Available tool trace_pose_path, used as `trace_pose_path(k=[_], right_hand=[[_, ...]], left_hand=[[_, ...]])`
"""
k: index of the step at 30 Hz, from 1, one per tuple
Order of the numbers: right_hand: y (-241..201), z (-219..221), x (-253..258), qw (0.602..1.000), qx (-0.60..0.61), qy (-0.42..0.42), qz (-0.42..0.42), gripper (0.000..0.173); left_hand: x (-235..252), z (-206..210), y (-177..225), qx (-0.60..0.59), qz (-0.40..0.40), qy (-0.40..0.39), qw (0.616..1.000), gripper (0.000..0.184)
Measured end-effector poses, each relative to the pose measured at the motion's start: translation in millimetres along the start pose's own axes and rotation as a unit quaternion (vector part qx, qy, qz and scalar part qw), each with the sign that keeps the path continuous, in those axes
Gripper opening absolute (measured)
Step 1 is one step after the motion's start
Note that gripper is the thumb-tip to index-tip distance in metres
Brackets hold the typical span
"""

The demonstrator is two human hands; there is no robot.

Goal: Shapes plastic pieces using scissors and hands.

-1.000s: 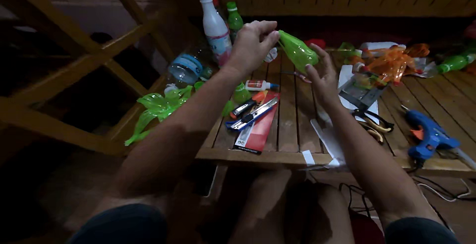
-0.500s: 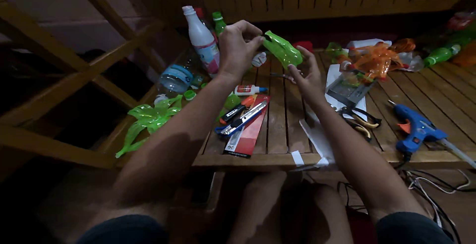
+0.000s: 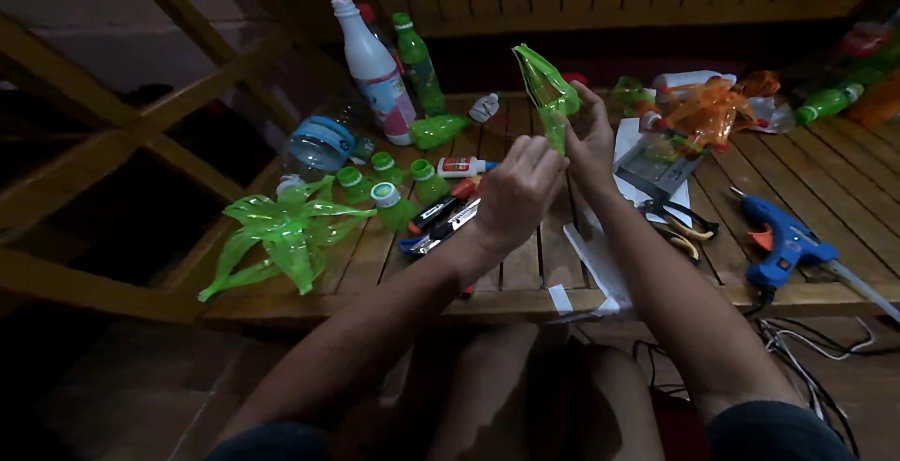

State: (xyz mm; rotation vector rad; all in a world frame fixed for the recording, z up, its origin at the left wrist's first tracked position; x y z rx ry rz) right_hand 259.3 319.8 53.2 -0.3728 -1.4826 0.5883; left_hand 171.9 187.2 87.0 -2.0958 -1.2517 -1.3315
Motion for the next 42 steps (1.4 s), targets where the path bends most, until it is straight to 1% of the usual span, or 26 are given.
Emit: trace_pose_path(k=[2, 4, 6, 7, 9, 10, 12, 14, 16, 18, 20, 23, 28, 32, 35, 37, 38, 40, 42], right_hand=[[1.0, 0.4, -1.1, 1.000, -0.003, -0.006, -0.007, 0.054], [1.9, -2.3, 0.3, 1.000, -0.019, -0.003, -0.008, 0.056], [1.4, -6.5, 4.2, 0.999, -0.041, 0.003, -0.015, 0.059], [0.3, -7.4, 5.6, 0.999, -0.047, 0.003, -0.023, 0.060], [-4.2, -3.3, 5.1, 0.997, -0.055, -0.016, -0.046, 0.061], [-6.9, 0.1, 4.4, 0.996, -0.064, -0.027, -0.062, 0.061], [-12.6, 5.5, 3.5, 0.992, -0.075, -0.039, -0.090, 0.059], [-14.8, 7.8, 3.6, 0.991, -0.070, -0.044, -0.107, 0.058], [-17.5, 9.3, 2.4, 0.989, -0.071, -0.052, -0.123, 0.059], [-20.7, 10.8, 1.1, 0.986, -0.074, -0.059, -0.134, 0.058], [-21.1, 11.6, 1.0, 0.986, -0.073, -0.061, -0.136, 0.057], [-20.8, 12.0, 0.8, 0.986, -0.069, -0.064, -0.137, 0.058], [-21.8, 11.3, 1.5, 0.981, -0.107, -0.067, -0.149, 0.054], [-20.7, 10.5, 1.9, 0.980, -0.110, -0.070, -0.148, 0.054], [-19.4, 10.1, 1.9, 0.980, -0.114, -0.066, -0.148, 0.054], [-18.3, 9.0, 1.9, 0.980, -0.124, -0.059, -0.146, 0.055], [-18.0, 8.5, 1.7, 0.979, -0.132, -0.055, -0.145, 0.055], [-20.0, 7.8, 1.5, 0.977, -0.147, -0.049, -0.144, 0.054], [-25.8, 5.3, 1.3, 0.973, -0.174, -0.041, -0.147, 0.047]], left_hand=[[-5.9, 5.5, -1.7, -0.005, 0.008, -0.004, 1.000, 0.006], [-1.2, 0.0, -11.5, -0.041, -0.014, -0.003, 0.999, 0.008], [14.5, -17.7, -31.2, -0.075, -0.076, -0.001, 0.994, 0.012], [23.8, -27.4, -45.1, -0.085, -0.123, -0.009, 0.989, 0.016], [40.3, -39.6, -77.0, -0.107, -0.223, -0.042, 0.968, 0.029], [48.0, -41.7, -91.8, -0.111, -0.256, -0.055, 0.959, 0.034], [62.9, -39.8, -114.0, -0.104, -0.297, -0.094, 0.944, 0.035], [75.0, -32.4, -127.7, -0.102, -0.333, -0.151, 0.925, 0.035], [84.4, -21.9, -136.0, -0.106, -0.346, -0.198, 0.911, 0.040], [92.5, -13.0, -140.9, -0.100, -0.340, -0.216, 0.910, 0.040], [97.5, -8.6, -142.5, -0.101, -0.335, -0.214, 0.912, 0.034], [100.4, -9.5, -138.6, -0.093, -0.336, -0.199, 0.916, 0.028], [99.2, -14.3, -134.3, -0.074, -0.329, -0.164, 0.927, 0.026], [98.7, -20.0, -131.0, -0.100, -0.317, -0.135, 0.933, 0.032], [96.9, -29.5, -118.0, -0.126, -0.303, -0.109, 0.938, 0.027], [92.2, -35.7, -96.1, -0.126, -0.271, -0.087, 0.950, 0.023], [87.6, -37.3, -80.6, -0.120, -0.240, -0.074, 0.960, 0.021], [72.2, -35.2, -42.9, -0.104, -0.145, -0.050, 0.983, 0.019], [49.4, -24.1, -6.4, -0.072, -0.034, -0.024, 0.997, 0.013]])
Point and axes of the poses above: each hand's wrist, its own x-axis towards the middle knuckle, its own z-axis out of the palm, y = z × x, the point moved 9 cm from there along x, towards the middle knuckle, and after that the axes turned 12 degrees about -z, right-handed, at the moved point
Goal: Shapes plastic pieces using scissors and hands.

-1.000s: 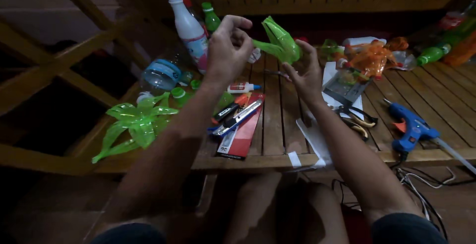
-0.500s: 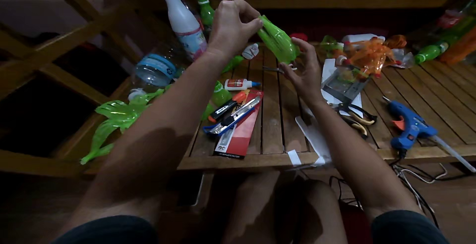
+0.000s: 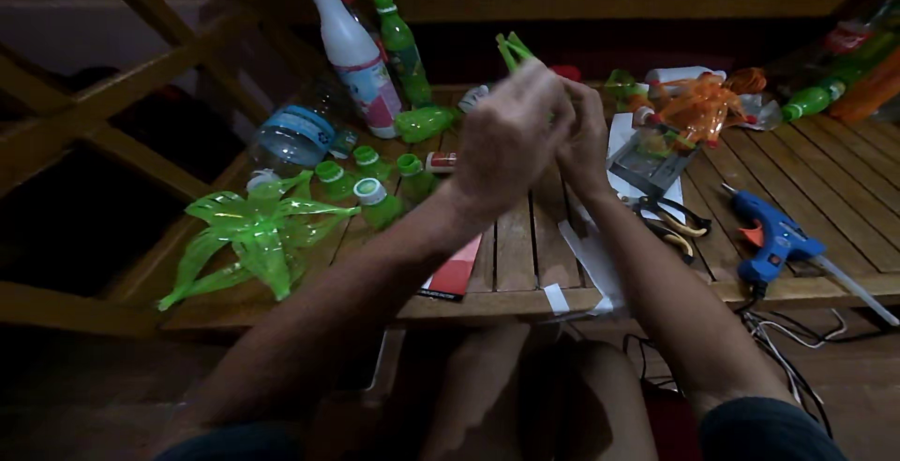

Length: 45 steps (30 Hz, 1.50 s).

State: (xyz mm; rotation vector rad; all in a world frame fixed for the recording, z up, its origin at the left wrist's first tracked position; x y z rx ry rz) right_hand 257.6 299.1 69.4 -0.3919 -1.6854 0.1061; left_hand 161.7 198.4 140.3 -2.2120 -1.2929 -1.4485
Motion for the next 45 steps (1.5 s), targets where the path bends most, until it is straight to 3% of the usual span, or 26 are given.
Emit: trace_pose_path(k=[3, 6, 11, 17, 22, 24, 27, 32, 38, 45], right_hand=[[2.0, -7.4, -2.1, 1.000, -0.012, 0.027, -0.002, 0.039], [4.7, -10.9, -2.6, 0.999, 0.004, 0.043, 0.023, 0.045], [-11.2, -5.6, 2.4, 0.998, -0.033, 0.034, -0.039, 0.055], [-19.6, 2.5, 5.2, 0.997, 0.014, -0.004, -0.070, 0.068], [0.2, 19.0, -2.5, 0.981, 0.170, -0.076, 0.060, 0.081], [3.4, 24.1, -8.0, 0.967, 0.194, -0.105, 0.129, 0.080], [9.6, 26.2, -11.4, 0.960, 0.206, -0.104, 0.160, 0.066], [21.2, 16.1, -9.9, 0.960, 0.205, -0.094, 0.166, 0.055], [28.6, 11.6, -13.2, 0.958, 0.192, -0.111, 0.181, 0.051], [19.5, 29.4, -21.3, 0.957, 0.153, -0.199, 0.146, 0.047]], left_hand=[[-33.4, 33.3, 28.7, 0.058, 0.120, -0.002, 0.991, 0.006], [-33.8, 36.6, 31.2, 0.057, 0.143, 0.016, 0.988, 0.007], [14.3, -15.1, -5.9, -0.074, -0.035, 0.065, 0.994, 0.016], [22.0, -23.3, -77.1, -0.197, -0.224, 0.073, 0.952, 0.024], [6.2, -13.9, -111.9, -0.299, -0.255, 0.066, 0.917, 0.020], [-2.3, -10.0, -118.9, -0.323, -0.278, 0.071, 0.902, 0.020], [-10.6, -4.1, -126.0, -0.354, -0.316, 0.068, 0.878, 0.021], [-16.8, 3.2, -132.5, -0.345, -0.344, -0.008, 0.873, 0.025], [-34.3, 37.7, -130.4, -0.255, -0.415, -0.234, 0.842, 0.022], [-43.0, 54.2, -117.6, -0.244, -0.410, -0.234, 0.847, 0.030]])
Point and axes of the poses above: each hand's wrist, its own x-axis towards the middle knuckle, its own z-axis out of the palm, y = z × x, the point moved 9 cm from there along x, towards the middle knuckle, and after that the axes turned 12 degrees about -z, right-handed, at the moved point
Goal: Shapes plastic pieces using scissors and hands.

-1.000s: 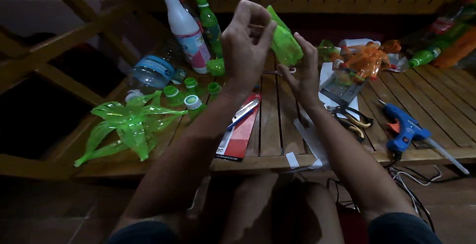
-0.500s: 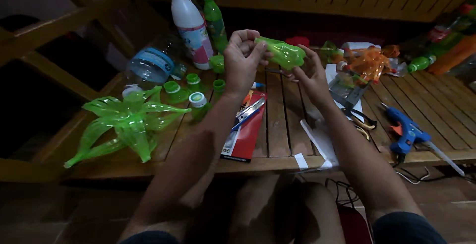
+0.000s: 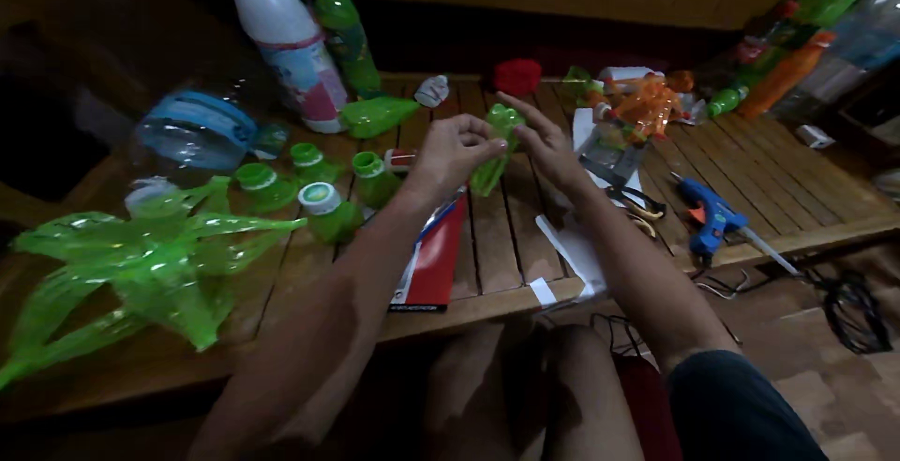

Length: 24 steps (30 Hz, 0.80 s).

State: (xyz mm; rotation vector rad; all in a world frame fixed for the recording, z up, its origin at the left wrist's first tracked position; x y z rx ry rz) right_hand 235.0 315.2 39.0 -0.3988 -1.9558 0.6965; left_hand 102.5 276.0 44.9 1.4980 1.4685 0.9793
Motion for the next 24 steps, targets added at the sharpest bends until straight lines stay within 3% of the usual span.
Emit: trace_pose_path(k=[3, 7, 11, 14, 17, 24], right_hand=[[-7.6, -15.5, 3.4, 0.997, -0.044, 0.057, -0.023, 0.046], [-46.0, -70.5, -5.2, 0.962, -0.115, 0.247, -0.032, 0.025], [-81.1, -109.2, -27.0, 0.949, -0.129, 0.287, -0.012, 0.022], [-95.0, -120.4, -42.5, 0.952, -0.198, 0.232, 0.025, 0.028], [-97.3, -104.9, -60.5, 0.938, -0.314, 0.115, 0.091, 0.031], [-94.8, 7.1, -61.1, 0.894, -0.400, -0.195, 0.055, 0.023]], left_hand=[[2.2, -4.0, -5.5, -0.013, -0.011, 0.028, 0.999, 0.026], [8.3, -12.6, -13.1, -0.043, -0.014, 0.054, 0.998, 0.028], [9.2, -28.6, -11.8, -0.070, 0.015, 0.099, 0.992, 0.029], [6.0, -43.4, -6.8, -0.095, 0.039, 0.143, 0.984, 0.031], [8.1, -59.3, -5.1, -0.144, 0.079, 0.179, 0.970, 0.032], [5.7, -89.0, -0.9, -0.253, 0.142, 0.222, 0.931, 0.026]])
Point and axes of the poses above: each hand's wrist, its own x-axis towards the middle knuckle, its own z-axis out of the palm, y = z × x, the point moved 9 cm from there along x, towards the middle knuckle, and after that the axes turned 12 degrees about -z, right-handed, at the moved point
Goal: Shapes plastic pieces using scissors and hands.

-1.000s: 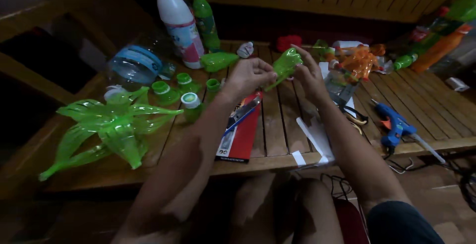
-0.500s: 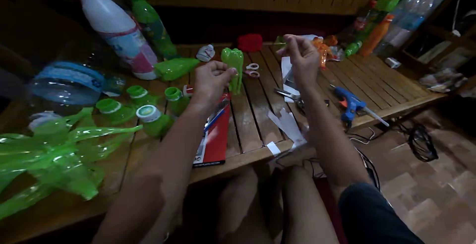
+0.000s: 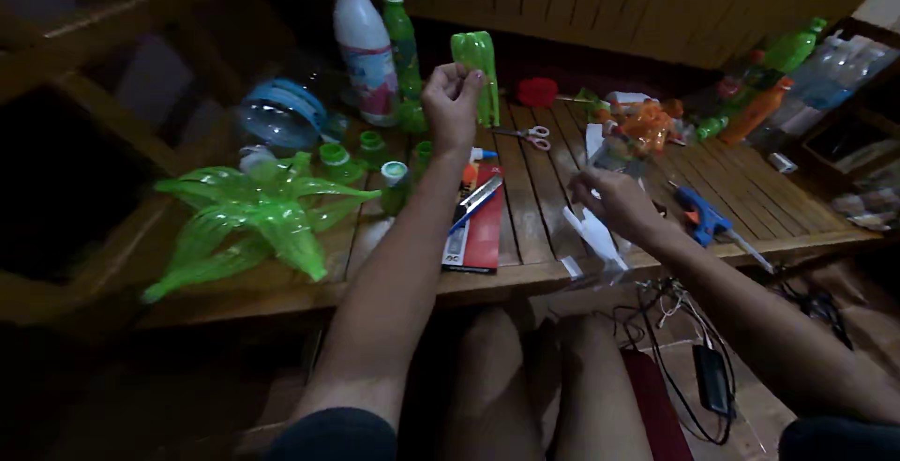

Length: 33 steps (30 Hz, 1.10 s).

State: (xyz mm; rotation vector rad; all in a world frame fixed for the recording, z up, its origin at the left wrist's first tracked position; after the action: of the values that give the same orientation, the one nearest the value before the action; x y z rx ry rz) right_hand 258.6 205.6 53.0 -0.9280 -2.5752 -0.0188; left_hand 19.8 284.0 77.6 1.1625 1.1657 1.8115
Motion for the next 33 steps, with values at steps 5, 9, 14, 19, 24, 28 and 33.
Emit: trace_pose_path(k=[5, 9, 14, 19, 24, 28, 33], right_hand=[[-25.2, 24.7, 54.9, 0.973, -0.089, -0.213, 0.026, 0.039], [31.5, 15.8, 52.4, 0.927, -0.154, -0.320, 0.121, 0.027], [80.9, 6.4, -21.9, 0.826, -0.188, -0.469, 0.251, 0.029], [103.9, 17.6, -66.5, 0.866, -0.102, -0.418, 0.257, 0.036], [100.5, 2.6, -66.1, 0.926, -0.064, -0.278, 0.246, 0.030], [102.2, -2.8, -70.7, 0.927, -0.017, -0.258, 0.273, 0.052], [112.2, -12.1, -75.8, 0.923, 0.007, -0.259, 0.285, 0.038]], left_hand=[[3.5, -7.5, 0.4, -0.026, 0.007, 0.013, 1.000, 0.025], [7.2, -17.6, 0.2, -0.021, -0.005, 0.034, 0.999, 0.030], [5.9, -15.3, 0.8, -0.056, -0.018, 0.022, 0.998, 0.031], [-15.8, 25.9, -14.1, -0.041, -0.106, -0.076, 0.991, 0.032], [-49.2, 66.7, -23.4, -0.012, -0.133, -0.173, 0.976, 0.029], [-64.7, 78.9, -27.0, -0.008, -0.165, -0.199, 0.966, 0.022], [-70.4, 83.9, -34.7, 0.002, -0.190, -0.212, 0.959, 0.022]])
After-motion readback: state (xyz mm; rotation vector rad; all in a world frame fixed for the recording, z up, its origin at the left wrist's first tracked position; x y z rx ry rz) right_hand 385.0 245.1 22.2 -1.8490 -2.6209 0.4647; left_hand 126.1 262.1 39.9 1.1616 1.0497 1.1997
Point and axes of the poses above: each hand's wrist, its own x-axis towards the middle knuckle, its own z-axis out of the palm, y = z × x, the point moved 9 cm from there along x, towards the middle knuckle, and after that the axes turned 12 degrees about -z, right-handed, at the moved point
